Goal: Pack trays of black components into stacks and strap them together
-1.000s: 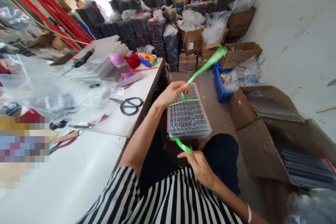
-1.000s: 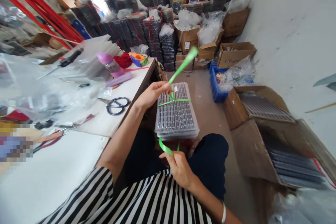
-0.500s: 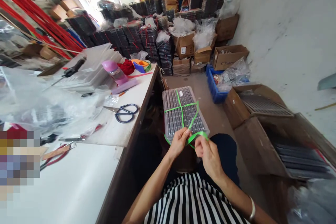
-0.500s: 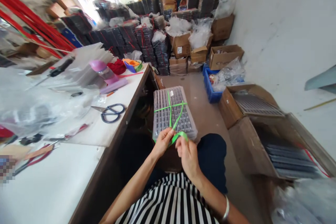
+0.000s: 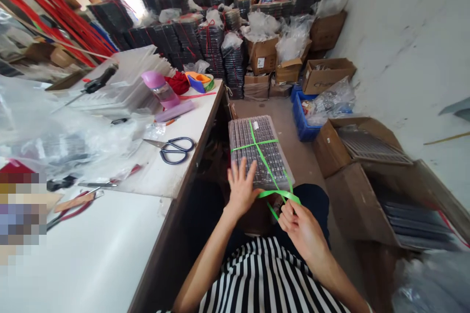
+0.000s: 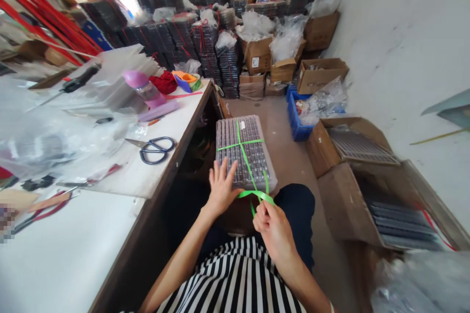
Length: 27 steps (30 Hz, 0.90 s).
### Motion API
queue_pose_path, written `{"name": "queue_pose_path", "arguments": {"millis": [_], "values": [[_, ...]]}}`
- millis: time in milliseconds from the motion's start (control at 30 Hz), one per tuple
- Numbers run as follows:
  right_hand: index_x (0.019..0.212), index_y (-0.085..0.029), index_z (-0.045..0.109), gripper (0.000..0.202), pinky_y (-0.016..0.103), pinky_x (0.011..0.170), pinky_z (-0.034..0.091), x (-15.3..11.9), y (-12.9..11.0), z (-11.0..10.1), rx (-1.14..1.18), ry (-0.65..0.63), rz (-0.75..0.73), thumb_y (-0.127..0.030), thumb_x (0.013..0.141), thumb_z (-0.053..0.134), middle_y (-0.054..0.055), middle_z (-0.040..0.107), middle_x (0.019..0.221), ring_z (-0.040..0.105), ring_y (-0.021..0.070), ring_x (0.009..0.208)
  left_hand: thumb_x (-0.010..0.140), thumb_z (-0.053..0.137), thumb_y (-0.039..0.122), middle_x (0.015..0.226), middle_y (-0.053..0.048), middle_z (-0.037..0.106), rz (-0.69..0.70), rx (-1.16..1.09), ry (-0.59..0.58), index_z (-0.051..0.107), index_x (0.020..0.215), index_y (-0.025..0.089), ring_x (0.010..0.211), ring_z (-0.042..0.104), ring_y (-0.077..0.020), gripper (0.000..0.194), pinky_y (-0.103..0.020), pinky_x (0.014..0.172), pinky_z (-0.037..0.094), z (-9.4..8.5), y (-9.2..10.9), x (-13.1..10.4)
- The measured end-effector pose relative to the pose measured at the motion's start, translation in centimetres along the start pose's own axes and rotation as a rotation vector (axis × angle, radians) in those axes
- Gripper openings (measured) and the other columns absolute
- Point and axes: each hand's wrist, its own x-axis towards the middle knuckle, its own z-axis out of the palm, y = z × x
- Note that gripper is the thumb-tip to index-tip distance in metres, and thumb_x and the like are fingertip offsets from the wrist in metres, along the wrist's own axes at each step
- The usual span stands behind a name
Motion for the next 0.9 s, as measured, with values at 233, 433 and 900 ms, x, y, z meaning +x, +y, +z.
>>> {"name": "queue_pose_path", "arguments": {"millis": [233, 433, 900], "values": [[0.053, -0.019, 0.033, 0.045, 0.025, 0.047, 0.019, -0.9, 0.4, 0.7, 0.052, 0.054, -0.005, -0.039, 0.076, 0.066, -0.008, 0.021, 0.049, 0.016, 0.0063, 0.045, 0.08, 0.064, 0.026, 0.154, -0.018, 0.014, -0.146, 0.203, 0.049, 0.023, 0.147, 0.018, 0.135, 0.026, -0.0433, 0.078, -0.053, 0.098, 0.041, 4.0, -1.5, -1.1], [0.053, -0.019, 0.035, 0.045, 0.026, 0.048, 0.019, -1.3, 0.2, 0.9, 0.061, 0.092, 0.007, -0.041, 0.07, 0.071, -0.008, 0.021, 0.05, 0.017, 0.0067, 0.047, 0.08, 0.063, 0.042, 0.153, -0.022, 0.018, -0.128, 0.36, 0.005, 0.028, 0.145, 0.012, 0.13, 0.034, -0.0444, 0.08, -0.054, 0.098, 0.04, 3.0, -0.5, -1.0], [0.056, -0.019, 0.037, 0.048, 0.026, 0.049, 0.017, -1.9, 2.6, 2.5, -0.006, 0.085, 0.025, -0.049, 0.067, 0.073, -0.007, 0.026, 0.053, 0.019, 0.0063, 0.049, 0.082, 0.062, 0.037, 0.152, -0.02, 0.021, -0.153, 0.279, 0.027, 0.031, 0.144, 0.014, 0.138, 0.017, -0.0437, 0.073, -0.069, 0.103, 0.018, 1.7, 0.9, -0.3]]}}
